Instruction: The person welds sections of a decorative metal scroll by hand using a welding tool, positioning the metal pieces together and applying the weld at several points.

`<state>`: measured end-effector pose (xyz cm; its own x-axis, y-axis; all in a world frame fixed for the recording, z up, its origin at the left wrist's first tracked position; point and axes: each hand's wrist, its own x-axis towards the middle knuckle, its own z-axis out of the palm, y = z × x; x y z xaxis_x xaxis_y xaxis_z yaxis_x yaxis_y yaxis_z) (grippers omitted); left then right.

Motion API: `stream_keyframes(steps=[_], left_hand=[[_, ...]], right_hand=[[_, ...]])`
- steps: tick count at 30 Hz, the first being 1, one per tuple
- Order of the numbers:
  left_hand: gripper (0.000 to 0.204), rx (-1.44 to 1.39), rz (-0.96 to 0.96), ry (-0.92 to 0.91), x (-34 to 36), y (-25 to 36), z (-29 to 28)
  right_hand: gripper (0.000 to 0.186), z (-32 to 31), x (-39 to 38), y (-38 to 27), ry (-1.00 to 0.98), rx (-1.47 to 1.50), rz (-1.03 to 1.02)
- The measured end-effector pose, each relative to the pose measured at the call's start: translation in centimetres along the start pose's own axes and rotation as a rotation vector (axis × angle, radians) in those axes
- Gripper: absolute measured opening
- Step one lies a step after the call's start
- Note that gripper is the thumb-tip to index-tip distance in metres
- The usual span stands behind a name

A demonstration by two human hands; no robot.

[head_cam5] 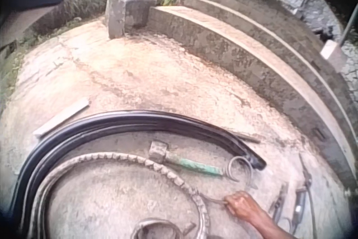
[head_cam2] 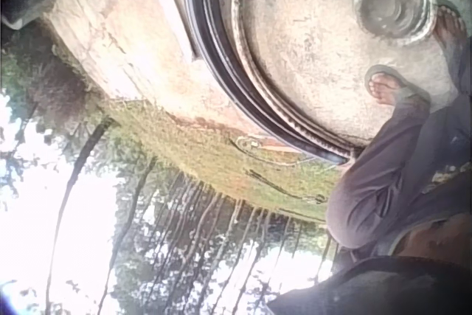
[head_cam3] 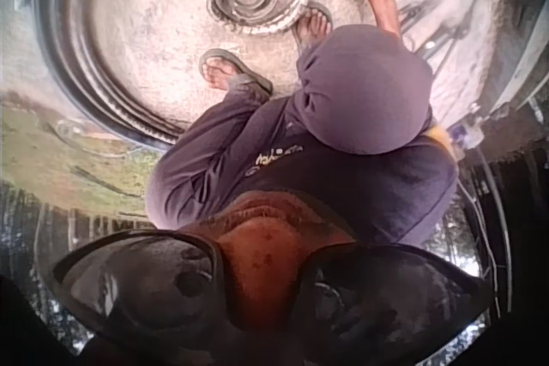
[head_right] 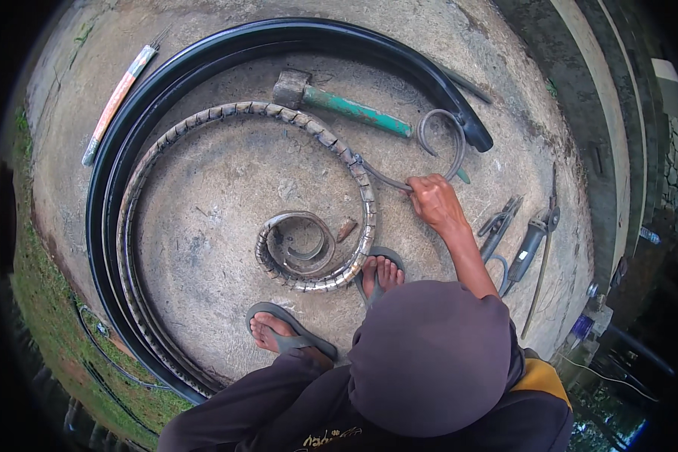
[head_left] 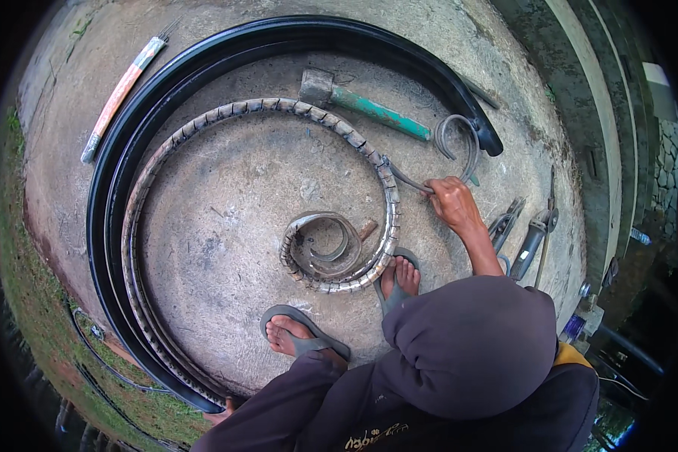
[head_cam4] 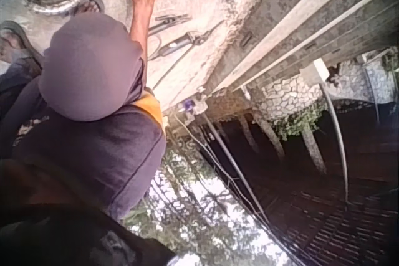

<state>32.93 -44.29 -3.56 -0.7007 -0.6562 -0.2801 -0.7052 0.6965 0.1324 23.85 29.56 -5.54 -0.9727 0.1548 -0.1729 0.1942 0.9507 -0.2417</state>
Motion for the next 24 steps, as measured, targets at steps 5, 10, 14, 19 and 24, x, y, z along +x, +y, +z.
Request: stream_keyframes(steps=[5,10,14,19,24], left_hand=[[0.084,-0.208,0.349,0.059,0.9,5.9,-2.0],[0.061,-0.011,0.866,0.206,3.0,19.7,-3.0],[0.044,-0.1,1.04,0.008,1.0,29.4,-0.2],[0.038,-0.194,1.206,-0.244,-4.0,34.4,3.5],[0.034,-0.476,0.656,-0.751,-8.3,34.0,7.3]], right_hand=[[0.023,0.7,-0.1,-0.9,0.044,0.015,0.056],[0.033,0.0,0.1,-3.1,0.206,0.073,0.037],[0.036,-1.3,-0.8,-5.4,0.298,0.123,0.034],[0.031,-1.4,-1.5,-7.4,0.391,0.146,-0.035],[0.027,-1.4,-2.1,-9.3,0.363,0.233,-0.07]])
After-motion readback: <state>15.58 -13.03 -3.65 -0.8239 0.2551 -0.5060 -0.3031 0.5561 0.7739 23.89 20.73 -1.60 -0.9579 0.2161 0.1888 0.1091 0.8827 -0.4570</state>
